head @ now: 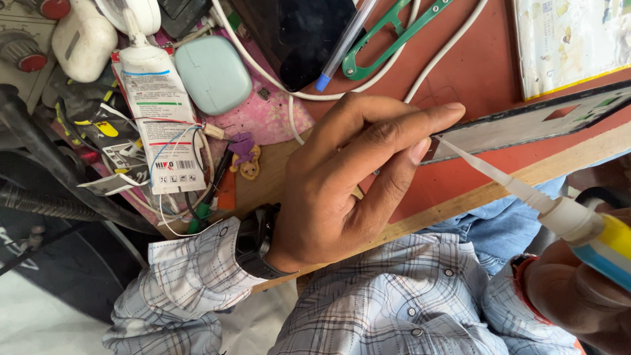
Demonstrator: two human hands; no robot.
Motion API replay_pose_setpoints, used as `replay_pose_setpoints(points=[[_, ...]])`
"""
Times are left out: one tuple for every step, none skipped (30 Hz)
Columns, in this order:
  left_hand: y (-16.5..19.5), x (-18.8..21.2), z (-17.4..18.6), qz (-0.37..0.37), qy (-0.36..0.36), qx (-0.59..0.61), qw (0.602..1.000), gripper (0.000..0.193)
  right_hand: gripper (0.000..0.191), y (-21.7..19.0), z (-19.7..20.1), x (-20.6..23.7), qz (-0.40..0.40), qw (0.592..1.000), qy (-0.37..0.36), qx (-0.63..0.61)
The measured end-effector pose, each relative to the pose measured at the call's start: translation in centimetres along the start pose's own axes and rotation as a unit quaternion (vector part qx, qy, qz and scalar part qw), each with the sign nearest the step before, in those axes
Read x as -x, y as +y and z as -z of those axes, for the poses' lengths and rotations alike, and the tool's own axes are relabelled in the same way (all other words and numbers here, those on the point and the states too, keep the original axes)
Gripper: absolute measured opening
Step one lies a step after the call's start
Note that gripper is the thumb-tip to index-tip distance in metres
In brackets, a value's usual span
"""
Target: The person uses a blue utility knife to scrape adhesive residue from the back of a disassembled smartphone. They then apply glue from a small bottle along the phone's edge and press a small internal component into place. The person continues to scrape and adjust parts on the device throughout the clip.
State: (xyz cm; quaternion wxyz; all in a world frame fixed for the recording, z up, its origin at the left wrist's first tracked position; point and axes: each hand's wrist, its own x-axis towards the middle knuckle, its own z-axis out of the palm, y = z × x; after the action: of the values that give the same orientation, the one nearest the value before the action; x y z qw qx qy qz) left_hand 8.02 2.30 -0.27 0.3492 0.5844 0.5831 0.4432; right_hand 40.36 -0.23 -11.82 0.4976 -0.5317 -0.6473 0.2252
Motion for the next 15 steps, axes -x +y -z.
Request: replay_pose_setpoints(points=[[0.01, 0.01, 0.01, 0.000, 0.000, 0.000, 1.000, 0.016, 0.024, 0.00, 0.00, -0.04, 0.000, 1.000, 0.000, 0.000], [0.03, 0.03, 0.00, 0.001, 0.000, 0.001, 1.000, 0.016, 0.024, -0.08, -0.01, 0.01, 0.000, 1.000, -0.001, 0.002], [0.03, 0.03, -0.01, 0.001, 0.000, 0.003, 1.000, 0.016, 0.025, -0.06, -0.01, -0.04, 0.000, 1.000, 0.001, 0.002], [0.04, 0.02, -0.01, 0.001, 0.001, 0.004, 1.000, 0.016, 0.025, -0.13, 0.00, -0.03, 0.000, 1.000, 0.000, 0.001], [0.04, 0.02, -0.04, 0.000, 0.002, 0.005, 1.000, 0.016, 0.025, -0.10, -0.02, -0.09, -0.001, 1.000, -0.001, 0.003], [0.04, 0.01, -0.03, 0.000, 0.001, 0.004, 1.000, 0.016, 0.025, -0.13, 0.01, -0.11, -0.001, 1.000, -0.003, 0.001], [0.04, 0.00, -0.02, 0.000, 0.001, 0.003, 1.000, 0.016, 0.025, -0.11, -0.01, -0.16, 0.001, 1.000, -0.001, 0.001], [0.05, 0.01, 0.03, 0.000, -0.001, 0.001, 1.000, 0.016, 0.025, -0.11, 0.02, -0.21, 0.001, 1.000, -0.001, 0.001], [0.07, 0.03, 0.05, 0.002, -0.002, 0.000, 1.000, 0.016, 0.026, -0.10, 0.02, -0.25, 0.000, 1.000, 0.000, 0.001], [0.09, 0.04, 0.08, 0.003, -0.003, 0.000, 1.000, 0.017, 0.026, -0.10, 0.03, -0.28, 0.000, 1.000, 0.000, 0.000], [0.12, 0.06, 0.10, 0.004, -0.002, 0.001, 1.000, 0.017, 0.026, -0.11, 0.03, -0.31, 0.000, 1.000, -0.001, 0.000], [0.13, 0.06, 0.09, 0.004, -0.002, 0.000, 1.000, 0.017, 0.026, -0.11, 0.02, -0.32, 0.001, 1.000, 0.000, 0.001], [0.13, 0.06, 0.08, 0.005, -0.002, 0.000, 1.000, 0.017, 0.026, -0.13, 0.01, -0.34, 0.001, 1.000, 0.000, 0.001], [0.13, 0.04, 0.04, 0.003, -0.001, -0.001, 1.000, 0.017, 0.026, -0.15, -0.01, -0.35, 0.002, 1.000, -0.002, 0.002], [0.11, 0.03, 0.04, 0.003, -0.001, -0.001, 1.000, 0.017, 0.027, -0.16, -0.04, -0.36, 0.002, 1.000, -0.002, 0.001]])
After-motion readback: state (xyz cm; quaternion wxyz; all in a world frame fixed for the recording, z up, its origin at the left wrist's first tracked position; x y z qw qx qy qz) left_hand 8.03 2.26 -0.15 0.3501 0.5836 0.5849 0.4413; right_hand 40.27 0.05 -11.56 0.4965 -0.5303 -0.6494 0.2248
